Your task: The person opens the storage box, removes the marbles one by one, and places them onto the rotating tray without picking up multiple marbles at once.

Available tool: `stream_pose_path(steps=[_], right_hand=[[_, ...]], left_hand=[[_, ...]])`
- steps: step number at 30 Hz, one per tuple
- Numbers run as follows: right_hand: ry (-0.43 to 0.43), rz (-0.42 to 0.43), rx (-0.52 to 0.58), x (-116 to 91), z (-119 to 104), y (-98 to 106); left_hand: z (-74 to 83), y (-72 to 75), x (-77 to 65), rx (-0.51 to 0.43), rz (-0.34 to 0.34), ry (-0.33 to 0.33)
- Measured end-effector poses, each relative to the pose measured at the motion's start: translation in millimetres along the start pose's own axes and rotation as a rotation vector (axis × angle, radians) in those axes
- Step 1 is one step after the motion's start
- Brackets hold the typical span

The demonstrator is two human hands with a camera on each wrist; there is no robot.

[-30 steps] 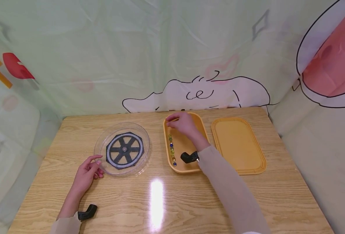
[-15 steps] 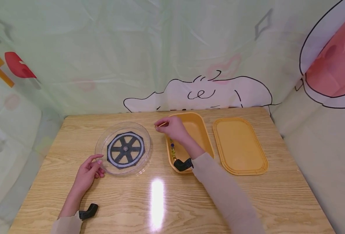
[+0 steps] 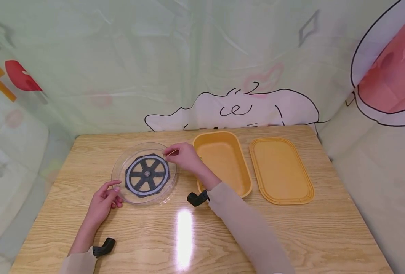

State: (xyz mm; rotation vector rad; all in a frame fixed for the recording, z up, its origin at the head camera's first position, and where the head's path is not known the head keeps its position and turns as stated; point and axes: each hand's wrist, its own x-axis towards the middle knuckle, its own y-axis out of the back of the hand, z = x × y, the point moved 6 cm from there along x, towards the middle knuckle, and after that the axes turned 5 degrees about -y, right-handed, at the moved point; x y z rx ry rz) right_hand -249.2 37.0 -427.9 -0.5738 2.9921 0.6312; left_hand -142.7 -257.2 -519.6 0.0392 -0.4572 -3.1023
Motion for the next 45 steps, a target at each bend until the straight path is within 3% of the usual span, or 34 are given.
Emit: stream_pose_path(steps=[18, 25, 28, 30, 34, 37, 45], right_hand=[[0.0, -0.098, 0.029, 27.5, -4.5, -50.3], [-0.054, -0.111, 0.046, 37.9, -1.6, -69.4], [-0.072, -0.099, 0.032, 42.7, -1.5, -73.5], [-0.081, -0.09, 0.02, 45.9, -0.5, -75.4], [-0.09, -0.07, -0.069, 51.2, 3.3, -79.8], [-0.094, -0.073, -0.097, 52.7, 6.2, -83.6], [-0.088, -0.086, -0.058, 53.1, 11.0, -86.0]], left_hand=[[5.7, 0.4, -0.2, -0.016, -0.012, 0.015], [32.9, -0.7, -6.8, 0.017, -0.021, 0.006], [36.4, -1.0, -7.3, 0.012, -0.018, 0.003], [28.1, -0.5, -5.6, -0.002, -0.017, -0.007], [27.3, -0.3, -6.3, -0.009, -0.015, -0.004], [36.3, -1.2, -8.7, 0.002, -0.019, 0.007], [35.0, -3.3, -9.9, 0.005, -0.02, 0.008]])
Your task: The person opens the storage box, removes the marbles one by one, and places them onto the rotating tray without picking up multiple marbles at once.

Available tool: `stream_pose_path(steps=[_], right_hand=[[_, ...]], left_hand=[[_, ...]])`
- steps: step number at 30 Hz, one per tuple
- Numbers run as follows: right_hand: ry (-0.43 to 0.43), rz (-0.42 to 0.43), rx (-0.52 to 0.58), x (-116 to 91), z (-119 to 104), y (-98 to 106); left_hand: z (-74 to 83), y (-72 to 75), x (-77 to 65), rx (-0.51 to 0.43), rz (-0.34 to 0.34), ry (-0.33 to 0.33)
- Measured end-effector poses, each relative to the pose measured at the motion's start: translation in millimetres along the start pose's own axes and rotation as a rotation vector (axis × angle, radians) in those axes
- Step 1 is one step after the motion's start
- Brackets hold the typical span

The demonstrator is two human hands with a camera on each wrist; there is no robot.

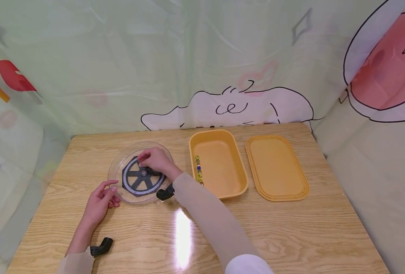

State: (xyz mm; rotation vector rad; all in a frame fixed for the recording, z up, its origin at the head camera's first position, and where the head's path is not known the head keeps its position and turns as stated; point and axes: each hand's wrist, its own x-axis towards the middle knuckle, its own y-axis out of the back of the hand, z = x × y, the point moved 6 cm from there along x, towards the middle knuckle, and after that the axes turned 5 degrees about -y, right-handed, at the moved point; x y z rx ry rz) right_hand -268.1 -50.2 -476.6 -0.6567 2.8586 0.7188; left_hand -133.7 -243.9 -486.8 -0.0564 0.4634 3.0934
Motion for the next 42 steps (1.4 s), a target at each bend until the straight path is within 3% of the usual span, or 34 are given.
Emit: stream_pose_path(steps=[12, 19, 30, 37, 42], right_hand=[[-0.018, -0.023, 0.041, 0.8, -1.9, 2.3], [0.008, -0.043, 0.042, -3.3, -15.0, 15.8], [0.068, 0.016, 0.036, -14.6, -30.7, 65.3], [0.081, 0.052, 0.056, -24.8, -32.3, 98.8], [0.071, 0.093, 0.09, -31.0, -23.0, 119.9]], left_hand=[[0.1, -1.4, -1.1, -0.003, 0.005, 0.005], [0.1, -0.8, -1.1, -0.006, 0.001, 0.002], [-1.0, 0.7, 0.2, 0.0, 0.003, 0.002], [-27.8, 3.0, 7.6, -0.023, 0.012, 0.005], [-33.5, 3.0, 9.2, -0.012, 0.022, -0.015]])
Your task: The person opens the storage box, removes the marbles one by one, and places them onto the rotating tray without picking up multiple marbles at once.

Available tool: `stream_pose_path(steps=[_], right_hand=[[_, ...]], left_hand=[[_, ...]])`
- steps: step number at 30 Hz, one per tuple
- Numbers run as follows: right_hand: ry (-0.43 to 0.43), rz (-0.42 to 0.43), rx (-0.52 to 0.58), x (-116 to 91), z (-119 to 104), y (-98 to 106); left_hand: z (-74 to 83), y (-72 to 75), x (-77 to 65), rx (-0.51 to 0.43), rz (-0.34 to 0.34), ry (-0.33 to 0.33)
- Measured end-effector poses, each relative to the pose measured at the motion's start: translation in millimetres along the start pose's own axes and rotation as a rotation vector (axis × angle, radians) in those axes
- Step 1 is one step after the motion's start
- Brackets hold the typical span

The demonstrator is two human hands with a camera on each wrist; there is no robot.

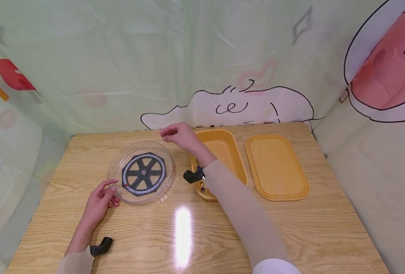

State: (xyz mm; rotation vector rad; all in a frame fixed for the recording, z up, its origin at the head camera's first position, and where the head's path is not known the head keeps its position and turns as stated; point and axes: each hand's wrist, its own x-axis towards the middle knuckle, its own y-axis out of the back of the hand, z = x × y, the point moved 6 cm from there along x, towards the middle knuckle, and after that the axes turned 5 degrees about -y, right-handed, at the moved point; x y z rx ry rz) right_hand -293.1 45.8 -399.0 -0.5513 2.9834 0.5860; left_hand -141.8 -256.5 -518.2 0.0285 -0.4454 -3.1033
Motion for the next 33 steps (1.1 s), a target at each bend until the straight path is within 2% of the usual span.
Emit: stream_pose_path(steps=[5, 17, 20, 27, 33], right_hand=[[-0.012, 0.039, 0.031, -7.1, 9.6, 23.3], [-0.07, 0.101, -0.042, -21.7, 48.2, 61.1], [-0.105, 0.119, -0.059, -24.7, 58.9, 66.2], [-0.142, 0.132, -0.059, -28.1, 81.8, 70.7], [-0.161, 0.099, -0.137, -27.3, 100.6, 68.4]], left_hand=[[1.5, -2.6, 0.5, 0.004, -0.002, -0.008], [3.0, -3.9, -0.7, 0.009, -0.012, 0.034], [8.4, -5.2, -1.6, -0.002, -0.016, 0.045], [35.3, -8.6, -8.5, 0.016, -0.022, 0.037], [41.5, -9.1, -11.2, 0.024, -0.026, 0.039]])
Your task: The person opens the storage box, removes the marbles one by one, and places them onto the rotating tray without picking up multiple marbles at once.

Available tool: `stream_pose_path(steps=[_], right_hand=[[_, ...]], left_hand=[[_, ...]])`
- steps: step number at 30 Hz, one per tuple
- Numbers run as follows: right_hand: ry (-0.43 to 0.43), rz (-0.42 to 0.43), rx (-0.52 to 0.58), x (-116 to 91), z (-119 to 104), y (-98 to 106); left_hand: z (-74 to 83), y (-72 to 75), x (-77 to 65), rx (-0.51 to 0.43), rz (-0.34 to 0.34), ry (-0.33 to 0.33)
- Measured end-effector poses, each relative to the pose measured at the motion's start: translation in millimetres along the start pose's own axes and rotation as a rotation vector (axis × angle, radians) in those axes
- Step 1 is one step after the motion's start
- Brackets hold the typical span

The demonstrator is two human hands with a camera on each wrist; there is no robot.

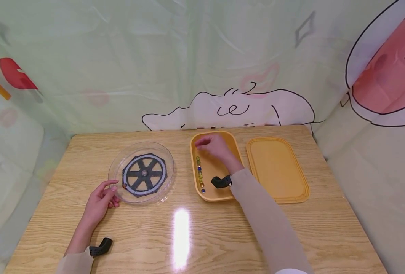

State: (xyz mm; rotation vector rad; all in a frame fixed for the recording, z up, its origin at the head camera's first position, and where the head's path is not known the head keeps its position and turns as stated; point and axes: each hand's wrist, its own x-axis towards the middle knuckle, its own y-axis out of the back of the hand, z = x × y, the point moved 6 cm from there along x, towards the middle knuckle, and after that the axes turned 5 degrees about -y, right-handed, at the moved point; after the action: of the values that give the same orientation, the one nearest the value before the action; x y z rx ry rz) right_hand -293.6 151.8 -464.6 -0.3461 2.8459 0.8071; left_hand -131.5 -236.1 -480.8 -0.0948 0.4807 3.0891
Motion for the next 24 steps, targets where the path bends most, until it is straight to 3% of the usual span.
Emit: stream_pose_path(steps=[5, 14, 24], right_hand=[[-0.013, -0.062, -0.026, 1.1, 7.7, -7.0], [-0.036, -0.114, -0.03, 0.0, 11.8, -16.0], [-0.036, -0.119, -0.07, 1.2, 14.5, -20.9]], left_hand=[[-4.5, 0.4, 2.1, 0.007, -0.004, -0.001], [-36.1, 1.9, 10.0, -0.011, 0.006, 0.014], [-39.2, 2.6, 11.2, -0.015, 0.021, -0.04]])
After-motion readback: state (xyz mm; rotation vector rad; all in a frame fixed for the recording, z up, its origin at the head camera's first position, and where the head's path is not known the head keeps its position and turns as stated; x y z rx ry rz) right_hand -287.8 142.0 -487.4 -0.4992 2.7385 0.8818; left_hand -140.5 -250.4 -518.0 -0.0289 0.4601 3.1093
